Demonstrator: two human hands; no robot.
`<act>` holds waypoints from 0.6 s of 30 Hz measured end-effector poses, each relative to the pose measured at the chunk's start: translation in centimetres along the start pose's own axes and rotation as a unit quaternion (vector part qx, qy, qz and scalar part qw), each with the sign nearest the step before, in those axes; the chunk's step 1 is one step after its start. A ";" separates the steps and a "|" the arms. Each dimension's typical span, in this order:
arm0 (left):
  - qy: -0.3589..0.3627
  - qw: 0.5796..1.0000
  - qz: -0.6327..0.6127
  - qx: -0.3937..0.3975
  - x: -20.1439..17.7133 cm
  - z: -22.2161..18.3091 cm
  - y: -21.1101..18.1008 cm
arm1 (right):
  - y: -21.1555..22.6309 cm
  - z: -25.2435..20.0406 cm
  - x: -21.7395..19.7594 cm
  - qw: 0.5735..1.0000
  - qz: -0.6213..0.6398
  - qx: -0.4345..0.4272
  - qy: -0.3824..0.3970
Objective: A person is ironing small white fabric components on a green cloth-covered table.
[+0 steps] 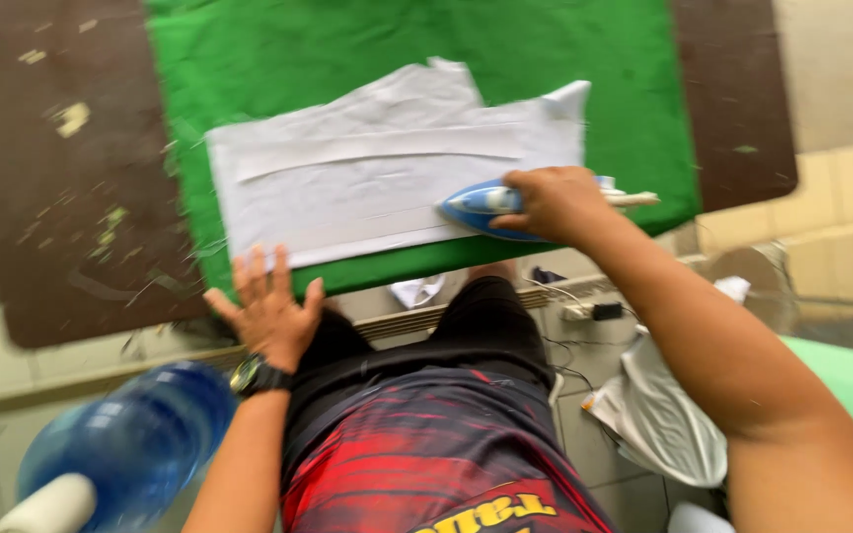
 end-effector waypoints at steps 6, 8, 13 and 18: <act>-0.070 0.992 -0.074 0.080 0.0 -0.5 1.3 | 1.7 2.0 0.9 0.997 0.064 -0.036 0.015; -0.024 0.987 -0.146 0.066 -2.0 0.1 -0.6 | 3.1 2.3 0.5 0.997 0.066 -0.019 0.028; -0.149 0.975 -0.113 0.116 -1.3 0.2 -0.2 | 8.6 5.0 0.4 0.993 0.079 -0.075 0.036; -0.117 0.981 -0.117 0.104 1.5 -0.6 1.3 | 11.7 6.5 1.2 0.988 0.108 -0.095 0.046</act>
Point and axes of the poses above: each hand's wrist, its own z-axis towards the middle knuckle, its own x-axis out of the palm, y = z × x, the point moved 2 cm from there along z, towards the middle knuckle, and after that the axes turned 1 degree about -x, right-handed, at the moved point
